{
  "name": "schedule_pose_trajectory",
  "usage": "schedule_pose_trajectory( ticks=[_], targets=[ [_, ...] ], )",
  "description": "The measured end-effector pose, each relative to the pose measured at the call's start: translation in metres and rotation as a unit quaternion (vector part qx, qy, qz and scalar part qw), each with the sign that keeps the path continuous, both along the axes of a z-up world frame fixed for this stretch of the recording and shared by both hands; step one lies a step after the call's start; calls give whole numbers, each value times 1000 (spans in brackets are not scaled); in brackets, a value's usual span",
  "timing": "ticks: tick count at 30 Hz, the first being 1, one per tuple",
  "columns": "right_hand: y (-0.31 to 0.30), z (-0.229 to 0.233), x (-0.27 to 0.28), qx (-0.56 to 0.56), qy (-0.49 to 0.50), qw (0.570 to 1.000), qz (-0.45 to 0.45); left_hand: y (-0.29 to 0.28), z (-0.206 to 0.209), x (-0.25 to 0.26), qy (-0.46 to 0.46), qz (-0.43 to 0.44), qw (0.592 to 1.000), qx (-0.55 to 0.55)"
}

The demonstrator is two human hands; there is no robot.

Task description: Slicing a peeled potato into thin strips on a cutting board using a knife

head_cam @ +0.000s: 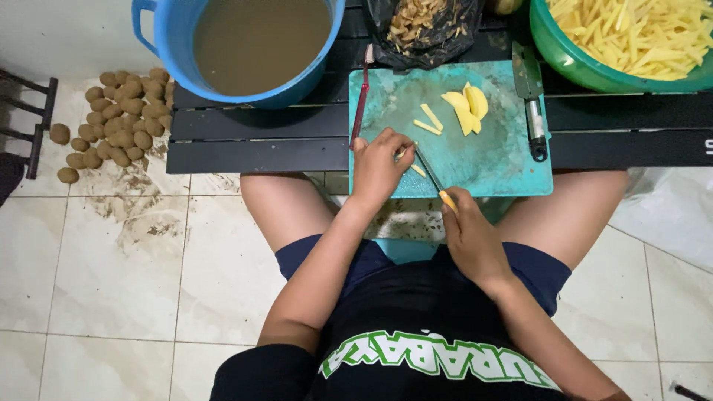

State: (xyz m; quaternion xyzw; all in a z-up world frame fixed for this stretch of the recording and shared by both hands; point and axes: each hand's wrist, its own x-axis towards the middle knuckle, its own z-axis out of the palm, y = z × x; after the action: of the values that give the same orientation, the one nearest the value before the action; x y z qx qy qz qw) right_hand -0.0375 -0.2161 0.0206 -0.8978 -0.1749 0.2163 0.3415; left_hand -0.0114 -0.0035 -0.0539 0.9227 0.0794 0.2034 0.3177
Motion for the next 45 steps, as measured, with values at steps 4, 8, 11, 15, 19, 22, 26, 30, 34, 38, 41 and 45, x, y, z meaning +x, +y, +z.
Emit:
schedule_pose_trajectory(
  ticks=[4,8,11,15,19,22,26,30,34,38,41,45],
  targets=[
    [0,-13,-2,23,-15,1000,-3,1,-2,2,-2,-2,1000,-1],
    [-2,-28,-1,16,-32,999,17,2,-6,3,-10,1,1000,2],
    [1,-20,1,36,-44,998,22,2,-2,4,-6,-3,1000,-1],
    [5,-14,-1,40,-29,999,9,1,1,-1,1,-7,1000,-4],
    [5,-21,5,44,-17,999,10,2,-4,0,6,-6,1000,-11],
    [7,-24,12,9,-29,999,17,4,-7,4,-16,-10,1000,12],
    [3,-12,12,-27,-45,999,3,1,-9,-1,-16,-1,1000,24],
    [-15,-11,20,37,-69,997,-25,1,-10,0,-22,4,999,40],
    [-37,-19,30,83,-48,994,-46,1,-7,0,-27,2,999,40],
    [-53,-42,42,175,-20,982,-62,4,-8,1,-37,4,998,47],
    [-61,-48,47,238,-33,969,-65,3,-5,1,-32,-3,999,33],
    [-75,-68,59,275,-80,953,-94,-7,21,9,-1,-70,997,43]
  ],
)
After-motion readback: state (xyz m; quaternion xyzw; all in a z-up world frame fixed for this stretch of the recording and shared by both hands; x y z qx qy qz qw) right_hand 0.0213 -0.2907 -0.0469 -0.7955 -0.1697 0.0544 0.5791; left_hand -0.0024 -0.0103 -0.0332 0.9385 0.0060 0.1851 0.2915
